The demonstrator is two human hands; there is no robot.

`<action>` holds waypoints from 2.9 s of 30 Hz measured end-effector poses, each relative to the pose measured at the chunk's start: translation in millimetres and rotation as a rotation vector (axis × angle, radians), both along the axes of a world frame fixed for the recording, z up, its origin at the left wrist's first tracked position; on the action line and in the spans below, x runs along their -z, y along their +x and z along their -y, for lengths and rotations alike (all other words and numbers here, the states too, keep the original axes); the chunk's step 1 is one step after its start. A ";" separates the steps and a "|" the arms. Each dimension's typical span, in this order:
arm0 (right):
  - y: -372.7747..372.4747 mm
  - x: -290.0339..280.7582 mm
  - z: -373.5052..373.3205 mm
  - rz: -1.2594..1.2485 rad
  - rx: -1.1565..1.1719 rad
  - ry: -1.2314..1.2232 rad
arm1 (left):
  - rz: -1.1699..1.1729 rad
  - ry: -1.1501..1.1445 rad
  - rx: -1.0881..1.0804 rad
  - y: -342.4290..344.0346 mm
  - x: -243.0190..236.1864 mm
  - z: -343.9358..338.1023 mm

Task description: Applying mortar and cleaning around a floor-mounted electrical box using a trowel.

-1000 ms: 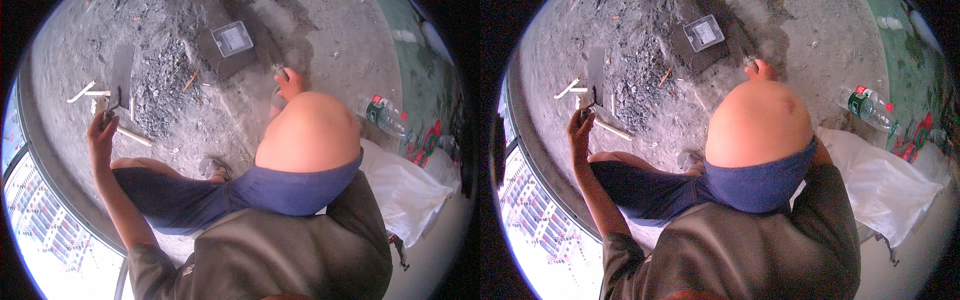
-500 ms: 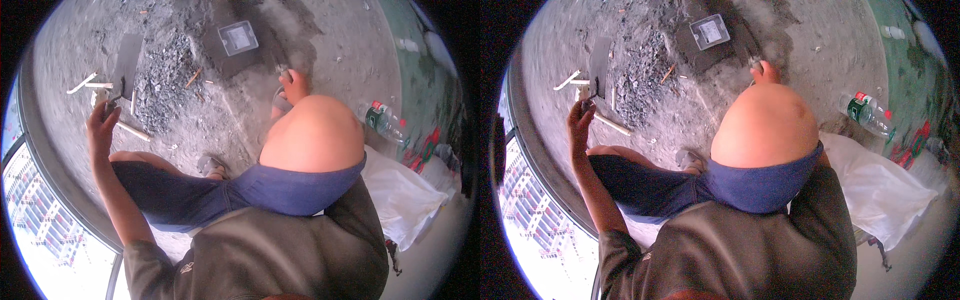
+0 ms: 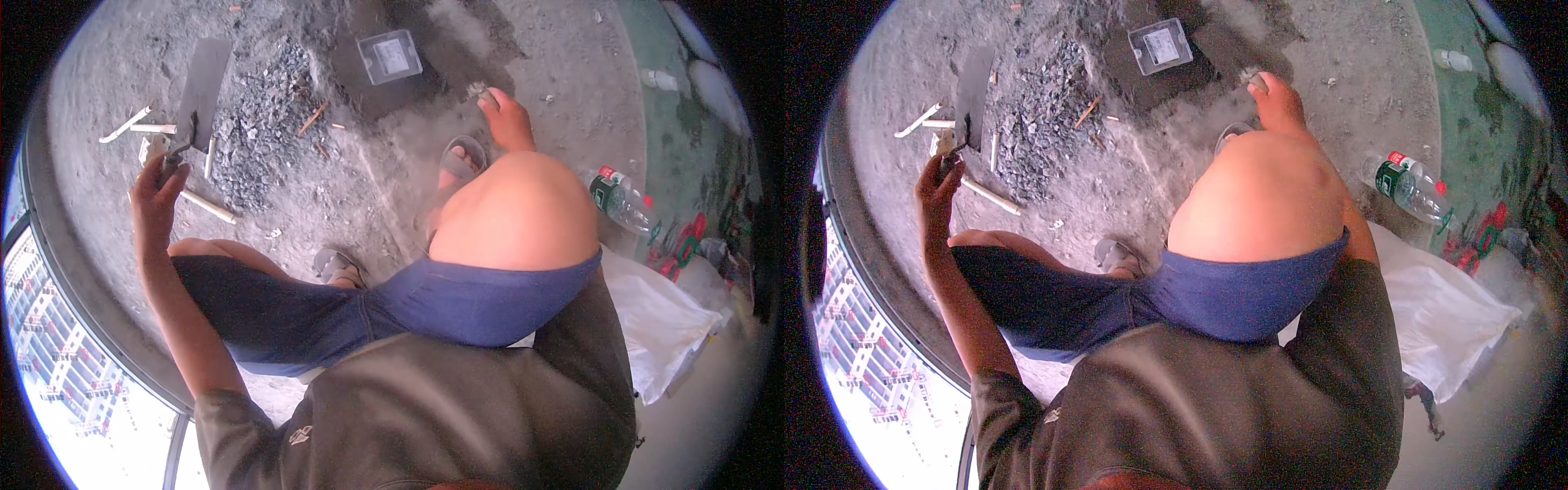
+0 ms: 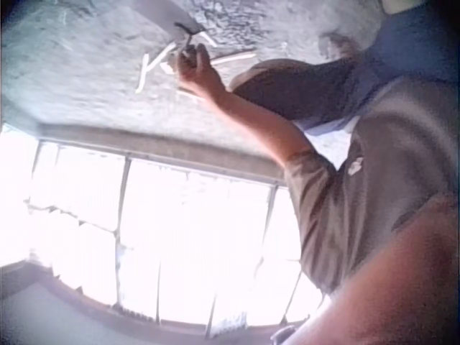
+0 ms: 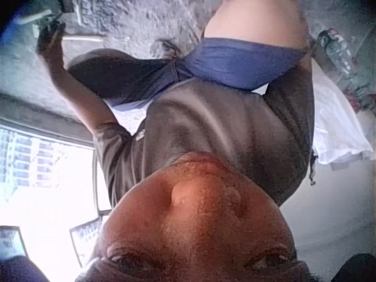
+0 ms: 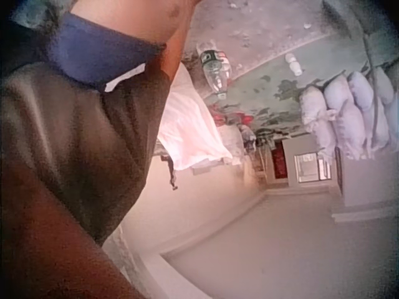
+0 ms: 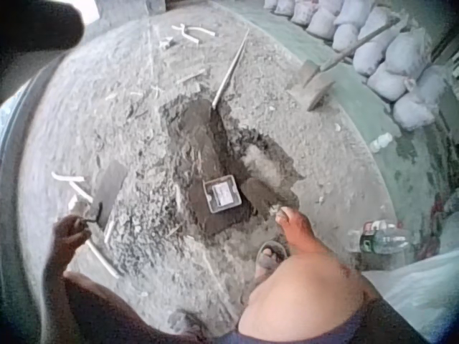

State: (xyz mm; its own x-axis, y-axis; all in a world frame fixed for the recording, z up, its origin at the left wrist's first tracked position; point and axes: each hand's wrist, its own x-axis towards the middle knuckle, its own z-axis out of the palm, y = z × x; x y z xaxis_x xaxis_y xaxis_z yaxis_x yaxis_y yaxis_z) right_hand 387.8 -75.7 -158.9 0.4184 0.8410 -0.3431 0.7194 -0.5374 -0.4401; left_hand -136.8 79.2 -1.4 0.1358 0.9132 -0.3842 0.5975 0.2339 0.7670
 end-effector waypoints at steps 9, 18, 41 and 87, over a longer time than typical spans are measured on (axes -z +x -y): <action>16.3 -4.4 18.9 0.036 -0.014 -0.108 | 0.011 0.007 -0.007 -8.1 -2.6 5.1; 21.1 16.9 19.4 0.078 -0.096 -0.079 | -0.085 0.039 0.068 -8.5 0.6 -3.0; 64.0 -38.3 -1.7 0.123 -0.486 -0.110 | -0.042 0.048 0.013 -5.1 -7.1 3.3; 20.2 -17.5 54.2 -0.582 -0.314 0.212 | -0.121 0.074 -0.065 -40.6 -26.9 26.6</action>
State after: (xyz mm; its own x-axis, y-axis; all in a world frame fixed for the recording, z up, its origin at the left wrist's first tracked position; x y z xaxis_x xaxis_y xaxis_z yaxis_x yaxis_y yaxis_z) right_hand 408.0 -129.9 -141.4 -0.0582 0.9659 -0.2523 0.4416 -0.2018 -0.8742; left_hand -177.4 52.6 25.5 0.0323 0.9451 -0.3252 0.6717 0.2204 0.7072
